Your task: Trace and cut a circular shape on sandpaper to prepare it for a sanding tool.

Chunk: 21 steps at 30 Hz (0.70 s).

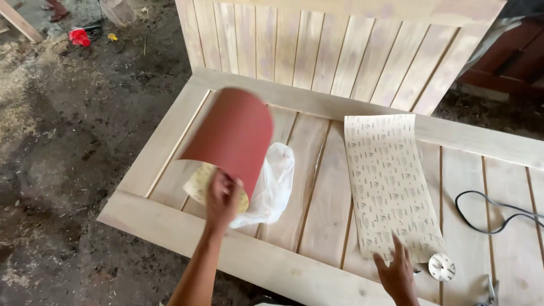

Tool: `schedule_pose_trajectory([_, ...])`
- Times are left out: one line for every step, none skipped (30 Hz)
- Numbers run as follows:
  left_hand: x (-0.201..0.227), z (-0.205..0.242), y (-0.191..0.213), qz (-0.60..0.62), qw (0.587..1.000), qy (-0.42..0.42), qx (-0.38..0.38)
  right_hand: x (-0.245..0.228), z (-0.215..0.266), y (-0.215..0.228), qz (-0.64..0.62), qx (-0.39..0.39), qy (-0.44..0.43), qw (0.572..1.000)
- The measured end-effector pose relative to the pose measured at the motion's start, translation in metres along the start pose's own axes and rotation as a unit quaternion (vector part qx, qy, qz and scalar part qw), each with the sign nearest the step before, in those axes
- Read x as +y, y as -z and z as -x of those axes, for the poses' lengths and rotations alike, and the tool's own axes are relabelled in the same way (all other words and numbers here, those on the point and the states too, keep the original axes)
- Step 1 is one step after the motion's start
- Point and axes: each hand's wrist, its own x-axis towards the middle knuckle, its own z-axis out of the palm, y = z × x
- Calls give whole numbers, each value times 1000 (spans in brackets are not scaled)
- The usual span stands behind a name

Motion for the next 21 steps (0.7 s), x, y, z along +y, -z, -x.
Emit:
schedule_pose_trajectory([10, 5, 3, 4, 1000, 0, 1, -47, 5, 19, 3, 3, 0, 1000])
schedule_pose_trajectory([22, 19, 3, -72, 992, -41, -97, -87, 20, 41, -49, 63, 105, 991])
schedule_pose_trajectory([33, 32, 1, -144, 967, -82, -194, -126, 32, 62, -99, 126, 207, 965])
schedule_pose_trajectory([50, 38, 3, -137, 967, -88, -198, -158, 39, 84, -96, 134, 204, 965])
schedule_pose_trajectory([68, 44, 4, -171, 946, -170, -217, -189, 47, 106, -86, 176, 306, 932])
schedule_pose_trajectory([86, 48, 7, -202, 915, -257, -236, -221, 57, 127, -73, 219, 404, 885])
schedule_pose_trajectory([93, 44, 8, -193, 912, -269, -241, -233, 50, 136, -67, 233, 398, 885])
schedule_pose_trajectory([102, 51, 14, -174, 907, -255, -285, -240, 53, 142, -23, 146, 435, 888])
schedule_pose_trajectory([111, 58, 19, -154, 900, -241, -329, -246, 55, 148, 19, 55, 465, 883])
schedule_pose_trajectory([117, 57, 22, -147, 897, -237, -343, -239, 55, 142, 20, 54, 451, 891])
schedule_pose_trajectory([124, 55, 26, -104, 903, -236, -343, -232, 55, 136, -38, -116, 382, 916])
schedule_pose_trajectory([129, 47, 26, -61, 908, -240, -339, -226, 50, 131, -99, -277, 306, 906])
schedule_pose_trajectory([132, 45, 24, -54, 904, -242, -349, -218, 62, 123, -101, -270, 296, 911])
schedule_pose_trajectory([135, 37, 19, -35, 904, -223, -363, -215, 65, 118, -228, -319, 223, 892])
schedule_pose_trajectory([138, 30, 14, -16, 903, -204, -378, -211, 68, 113, -350, -360, 146, 852])
schedule_pose_trajectory([144, 26, 10, -14, 901, -207, -380, -200, 62, 108, -351, -356, 146, 854])
schedule_pose_trajectory([149, 22, 5, 3, 888, -252, -386, -189, 57, 103, -389, -359, 179, 830])
schedule_pose_trajectory([155, 20, 0, 24, 869, -294, -397, -176, 57, 98, -428, -357, 206, 804])
schedule_pose_trajectory([168, 13, -5, 30, 865, -295, -404, -170, 61, 94, -432, -349, 201, 807])
schedule_pose_trajectory([181, 2, -13, 4, 853, -314, -417, -166, 58, 91, -458, -335, 250, 785])
schedule_pose_trajectory([195, -9, -21, -21, 840, -334, -428, -163, 55, 88, -481, -320, 298, 760])
